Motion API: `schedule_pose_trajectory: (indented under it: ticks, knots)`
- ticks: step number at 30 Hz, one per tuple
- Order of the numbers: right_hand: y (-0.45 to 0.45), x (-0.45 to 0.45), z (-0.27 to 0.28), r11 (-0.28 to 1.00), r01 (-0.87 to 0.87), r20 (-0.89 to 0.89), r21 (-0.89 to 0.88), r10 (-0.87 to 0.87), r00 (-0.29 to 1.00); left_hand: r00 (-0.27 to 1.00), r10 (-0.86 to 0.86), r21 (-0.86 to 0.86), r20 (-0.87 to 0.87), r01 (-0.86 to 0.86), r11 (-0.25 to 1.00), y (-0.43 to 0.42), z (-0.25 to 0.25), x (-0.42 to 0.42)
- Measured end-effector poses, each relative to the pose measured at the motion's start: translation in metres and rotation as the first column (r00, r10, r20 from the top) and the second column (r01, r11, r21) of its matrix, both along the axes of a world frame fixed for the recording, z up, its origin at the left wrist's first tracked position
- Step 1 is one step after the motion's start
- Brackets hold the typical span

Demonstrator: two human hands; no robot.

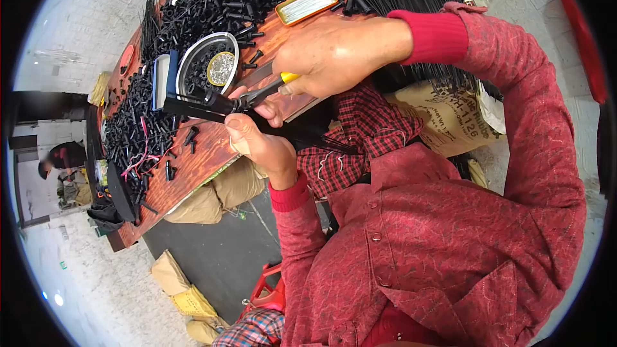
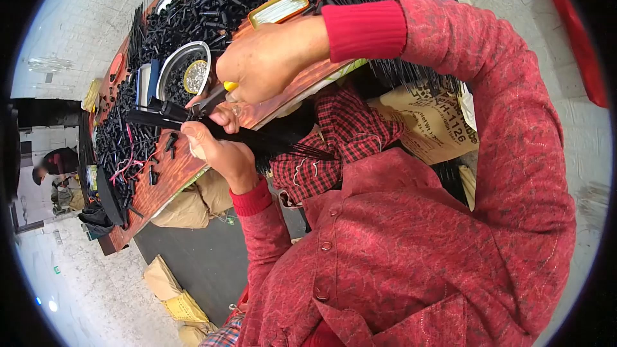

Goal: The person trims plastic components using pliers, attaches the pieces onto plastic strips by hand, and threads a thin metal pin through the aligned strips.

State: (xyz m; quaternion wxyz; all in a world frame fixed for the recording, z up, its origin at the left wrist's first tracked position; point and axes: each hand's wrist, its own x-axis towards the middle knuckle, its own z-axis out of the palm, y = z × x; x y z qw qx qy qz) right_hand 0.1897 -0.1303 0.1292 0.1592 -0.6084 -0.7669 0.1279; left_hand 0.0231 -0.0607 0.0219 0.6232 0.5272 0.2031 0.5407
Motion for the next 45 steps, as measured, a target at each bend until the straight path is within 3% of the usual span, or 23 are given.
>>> schedule_pose_trajectory:
  ticks: [2, 3, 5, 9, 16, 19, 25, 32, 34, 37, 38, 40, 45]
  knots:
    - [0.004, 0.005, 0.004, 0.895, -0.091, -0.386, -0.436, -0.095, 0.917, 0.986, -0.144, -0.02, 0.079, 0.146, 0.989, 0.007, -0.002, -0.004]
    - [0.004, 0.003, 0.008, 0.895, -0.092, -0.389, -0.436, -0.095, 0.916, 0.987, -0.144, -0.021, 0.076, 0.146, 0.989, 0.008, -0.003, -0.005]
    - [0.004, 0.0, 0.016, 0.743, -0.089, -0.469, -0.663, -0.321, 0.823, 0.988, -0.142, -0.037, 0.065, 0.145, 0.989, 0.007, -0.004, -0.005]
    - [0.003, 0.003, 0.017, 0.678, -0.151, -0.498, -0.719, -0.352, 0.793, 0.99, -0.138, -0.048, 0.032, 0.14, 0.989, 0.007, -0.004, -0.006]
    - [0.004, 0.004, 0.014, 0.678, -0.096, -0.423, -0.729, -0.335, 0.842, 0.999, -0.045, -0.052, -0.027, 0.044, 0.998, -0.004, 0.006, 0.003]
    - [0.003, 0.003, 0.019, 0.738, -0.005, -0.356, -0.674, -0.319, 0.878, 0.999, -0.014, -0.016, -0.048, 0.014, 1.0, -0.005, 0.007, 0.006]
    - [0.008, 0.004, 0.005, 0.904, 0.024, -0.083, -0.426, -0.066, 0.994, 0.998, 0.012, -0.042, -0.062, -0.015, 0.999, -0.011, 0.012, 0.01]
    - [0.005, 0.004, -0.002, 0.972, 0.032, -0.049, -0.234, -0.044, 0.998, 0.999, -0.005, -0.058, -0.04, 0.003, 0.998, -0.007, 0.01, 0.01]
    - [0.0, -0.001, 0.004, 0.99, 0.032, 0.048, -0.141, -0.025, 0.999, 0.999, 0.02, -0.061, -0.043, -0.023, 0.998, -0.007, 0.008, 0.011]
    - [-0.002, -0.006, 0.018, 0.967, 0.073, 0.167, -0.245, -0.032, 0.986, 0.998, 0.028, -0.058, -0.055, -0.031, 0.998, -0.007, 0.01, 0.011]
    - [0.0, -0.003, 0.012, 0.967, 0.074, 0.166, -0.246, -0.033, 0.985, 0.998, 0.014, -0.054, -0.065, -0.017, 0.998, -0.008, 0.01, 0.011]
    - [0.006, 0.001, -0.001, 0.976, 0.01, -0.017, -0.217, -0.014, 1.0, 0.998, 0.014, -0.059, -0.055, -0.017, 0.998, -0.009, 0.01, 0.011]
    - [0.0, -0.001, 0.007, 0.98, 0.029, 0.01, -0.197, -0.028, 1.0, 0.995, 0.052, -0.026, -0.08, -0.054, 0.998, -0.01, 0.011, 0.012]
